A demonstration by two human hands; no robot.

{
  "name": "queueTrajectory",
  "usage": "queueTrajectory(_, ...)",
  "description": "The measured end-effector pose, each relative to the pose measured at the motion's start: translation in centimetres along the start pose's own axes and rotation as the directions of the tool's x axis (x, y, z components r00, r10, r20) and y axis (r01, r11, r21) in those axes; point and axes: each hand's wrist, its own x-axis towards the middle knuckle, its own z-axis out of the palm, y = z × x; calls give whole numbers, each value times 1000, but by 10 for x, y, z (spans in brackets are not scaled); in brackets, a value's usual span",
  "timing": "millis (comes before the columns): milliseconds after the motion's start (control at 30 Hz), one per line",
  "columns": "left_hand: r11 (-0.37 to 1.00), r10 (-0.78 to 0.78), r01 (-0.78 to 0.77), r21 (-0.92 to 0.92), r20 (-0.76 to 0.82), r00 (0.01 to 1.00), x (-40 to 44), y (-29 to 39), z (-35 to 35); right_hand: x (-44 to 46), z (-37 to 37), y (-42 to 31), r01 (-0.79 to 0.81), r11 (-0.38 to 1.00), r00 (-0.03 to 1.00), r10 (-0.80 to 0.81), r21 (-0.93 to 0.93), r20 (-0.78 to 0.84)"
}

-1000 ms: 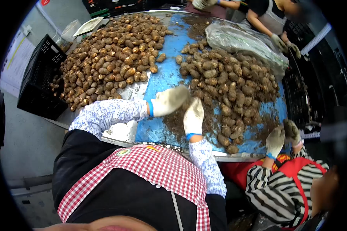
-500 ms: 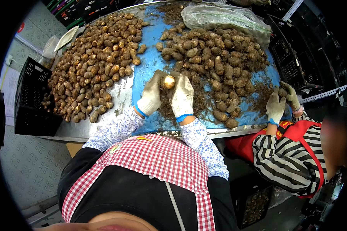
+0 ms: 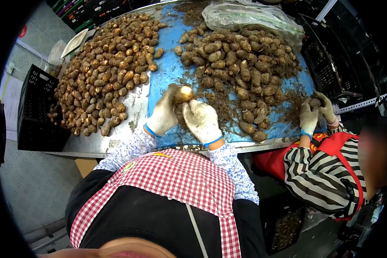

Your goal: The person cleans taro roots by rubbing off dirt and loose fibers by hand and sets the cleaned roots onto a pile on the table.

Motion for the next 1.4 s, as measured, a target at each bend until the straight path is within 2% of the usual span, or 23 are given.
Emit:
queueTrajectory(33, 994, 31, -5, -112, 234, 972, 8, -3, -14, 3, 14, 19, -234, 926, 902, 321, -297, 288)
queueTrajectory(67, 951, -100, 168, -258, 258, 961, 11, -2, -17, -1, 6, 27, -272, 947, 943, 298, -172, 149)
queueTrajectory(133, 943, -72, 241, -229, 567, 820, 33, -4, -38, -14, 5, 45, -265, 962, 963, 260, -67, -68)
queueTrajectory(200, 948, -49, 244, -203, 666, 745, 45, -10, -43, -15, 12, 50, -353, 859, 913, 402, 370, -63)
queueTrajectory(233, 950, -45, 250, -187, 710, 702, 45, -13, -44, -17, 3, 48, -274, 932, 954, 295, 239, -59)
queueTrajectory(300, 948, -59, 256, -190, 685, 726, 43, -14, -38, -9, -17, 38, -197, 975, 980, 195, 105, 34)
queueTrajectory(400, 983, -49, 127, -129, 486, 873, 38, -15, -29, -4, -12, 41, -286, 598, 941, 322, 749, 102)
queueTrajectory(467, 988, 88, -126, 95, 332, 939, 23, -12, -21, 10, -38, 19, -379, 799, 924, 301, 466, 236)
queueTrajectory(533, 782, 266, -497, 377, 519, 812, 24, -10, -26, 22, -63, -5, -393, 911, 871, 325, 126, 369)
queueTrajectory(567, 868, 151, -361, 342, 509, 847, 18, -3, -22, 17, -50, 1, -195, 923, 962, 115, 331, 247)
queueTrajectory(633, 972, 14, -94, 217, 344, 939, 0, 8, 1, 18, -45, 5, -288, 880, 942, 190, 376, 278)
queueTrajectory(700, 882, -18, -133, 451, 316, 949, 11, 19, -6, 12, -30, 23, -350, 799, 936, 272, 489, 226)
queueTrajectory(767, 668, 172, -360, 651, 336, 926, 40, 11, -8, 5, -27, 25, -329, 608, 938, 301, 722, 174)
queueTrajectory(867, 147, 468, -745, 650, 618, 632, 19, -11, -21, -4, -15, 35, -310, 509, 934, 318, 803, 160)
queueTrajectory(1000, 403, 369, -503, 765, 367, 854, 8, 1, -7, 0, -15, 16, -321, 784, 945, 299, 532, 130)
queueTrajectory(1067, 623, 188, -307, 719, 243, 951, 22, 8, -7, -1, -10, 19, -310, 752, 947, 301, 581, 115)
queueTrajectory(1100, 711, 89, -197, 675, 191, 978, 31, 11, -8, -1, -12, 18, -173, 894, 985, 168, 414, 49)
queueTrajectory(1133, 227, 267, -678, 699, 625, 734, 54, -1, -36, -2, -15, 17, -23, 975, 1000, 21, 222, 13)
queueTrajectory(1167, -171, 322, -808, 564, 807, 495, 70, -1, -53, -3, -16, 16, 132, 991, 991, -132, 17, 7)
queueTrajectory(1233, 43, 431, -865, 500, 772, 467, 69, 4, -48, -3, -13, 16, -68, 856, 998, 59, 512, 34)
queueTrajectory(1267, 623, 398, -659, 421, 555, 730, 66, -3, -38, -2, -10, 16, -158, 684, 986, 144, 712, 80)
queueTrajectory(1300, 965, 166, -228, 128, 373, 913, 57, -4, -28, -3, -9, 15, -133, 647, 984, 177, 751, 21)
queueTrajectory(1400, 955, 104, -233, 185, 527, 844, 24, 12, -26, -7, -15, 21, -204, 783, 974, 221, 588, 43)
